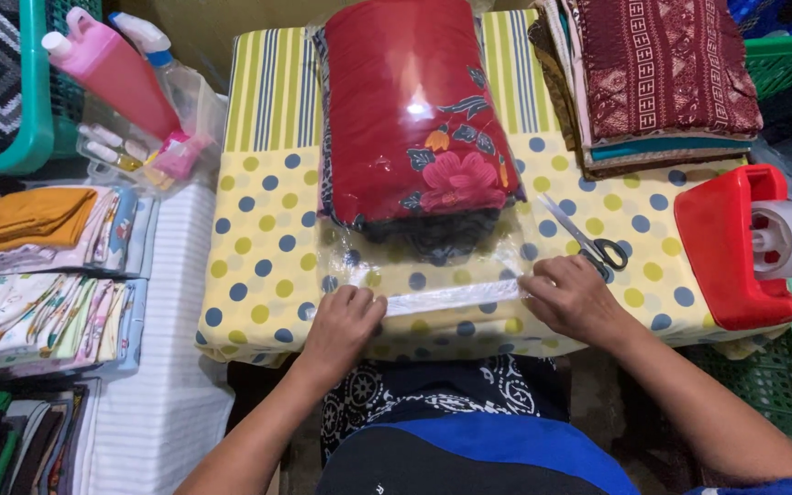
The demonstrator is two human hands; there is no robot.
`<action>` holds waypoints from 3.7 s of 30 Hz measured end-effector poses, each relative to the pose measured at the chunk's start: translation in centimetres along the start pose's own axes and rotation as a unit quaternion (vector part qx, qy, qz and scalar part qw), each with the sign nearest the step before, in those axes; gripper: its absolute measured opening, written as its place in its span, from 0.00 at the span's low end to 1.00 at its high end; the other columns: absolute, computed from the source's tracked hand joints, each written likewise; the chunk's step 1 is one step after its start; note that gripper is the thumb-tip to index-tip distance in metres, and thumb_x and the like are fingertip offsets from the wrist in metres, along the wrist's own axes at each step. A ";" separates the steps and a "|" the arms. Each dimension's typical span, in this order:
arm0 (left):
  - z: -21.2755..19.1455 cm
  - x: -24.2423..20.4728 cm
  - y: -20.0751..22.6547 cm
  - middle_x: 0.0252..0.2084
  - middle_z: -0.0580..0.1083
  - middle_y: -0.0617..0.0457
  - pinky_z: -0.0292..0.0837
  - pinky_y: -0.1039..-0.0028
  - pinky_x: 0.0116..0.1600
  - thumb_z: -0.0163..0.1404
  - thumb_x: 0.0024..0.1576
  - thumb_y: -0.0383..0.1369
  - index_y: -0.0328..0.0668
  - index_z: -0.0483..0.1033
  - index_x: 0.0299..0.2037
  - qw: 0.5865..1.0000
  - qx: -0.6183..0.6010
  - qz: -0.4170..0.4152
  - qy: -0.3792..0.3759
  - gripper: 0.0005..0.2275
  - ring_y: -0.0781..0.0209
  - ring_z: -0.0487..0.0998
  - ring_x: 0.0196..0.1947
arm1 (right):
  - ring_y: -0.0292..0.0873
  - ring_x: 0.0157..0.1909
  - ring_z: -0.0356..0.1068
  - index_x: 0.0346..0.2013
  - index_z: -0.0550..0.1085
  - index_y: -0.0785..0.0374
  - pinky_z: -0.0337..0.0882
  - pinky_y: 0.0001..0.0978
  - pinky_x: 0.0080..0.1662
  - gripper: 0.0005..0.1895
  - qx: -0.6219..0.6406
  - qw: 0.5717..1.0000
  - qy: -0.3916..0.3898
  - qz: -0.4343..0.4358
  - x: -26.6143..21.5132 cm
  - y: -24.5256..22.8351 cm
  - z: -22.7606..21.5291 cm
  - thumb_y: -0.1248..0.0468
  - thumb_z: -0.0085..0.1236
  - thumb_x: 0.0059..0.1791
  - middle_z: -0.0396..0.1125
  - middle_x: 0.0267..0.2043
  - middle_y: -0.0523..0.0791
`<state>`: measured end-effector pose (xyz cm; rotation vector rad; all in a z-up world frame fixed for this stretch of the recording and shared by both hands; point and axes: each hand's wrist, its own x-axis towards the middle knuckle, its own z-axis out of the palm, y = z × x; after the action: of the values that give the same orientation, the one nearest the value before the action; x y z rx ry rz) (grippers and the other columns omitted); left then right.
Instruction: The person wraps a folded red textile in a clear plastic bag on a polka-dotted table. They smooth the plastic, fold the edges, and seal the package using a tape dispenser. Scissors and a ruler are visible on the table but not used.
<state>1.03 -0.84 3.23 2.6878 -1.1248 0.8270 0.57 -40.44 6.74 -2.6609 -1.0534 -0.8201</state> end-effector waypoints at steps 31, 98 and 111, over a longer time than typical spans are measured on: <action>-2.5 -0.8 -3.8 0.34 0.76 0.62 0.63 0.60 0.53 0.50 0.59 0.32 0.59 0.76 0.48 0.952 -0.202 -0.201 -0.111 0.09 0.58 0.79 0.39 | 0.39 0.42 0.70 0.38 0.72 0.47 0.60 0.31 0.48 0.04 0.165 0.967 -0.080 0.179 -0.8 2.1 0.8 0.64 0.53 0.54 0.68 0.33 0.33; 4.6 1.7 -3.0 0.34 0.69 0.56 0.69 0.68 0.41 0.53 0.53 0.31 0.51 0.75 0.43 0.996 -0.059 -0.040 0.058 0.08 0.56 0.74 0.34 | 0.42 0.45 0.69 0.36 0.71 0.48 0.65 0.35 0.48 0.02 0.111 0.972 -0.169 0.123 1.9 4.2 0.2 0.57 0.53 0.52 0.65 0.39 0.38; 4.5 3.0 -3.9 0.42 0.67 0.53 0.65 0.65 0.37 0.48 0.54 0.29 0.58 0.73 0.57 0.995 -0.092 -0.029 0.025 0.20 0.53 0.69 0.33 | 0.37 0.41 0.70 0.39 0.71 0.44 0.61 0.33 0.48 0.05 0.148 0.956 -0.170 0.189 1.3 5.4 2.1 0.62 0.49 0.54 0.66 0.33 0.33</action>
<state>7.41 -1.25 1.36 2.5221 -1.0520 0.7399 5.88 -42.93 5.91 -2.6585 -0.6229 -0.1210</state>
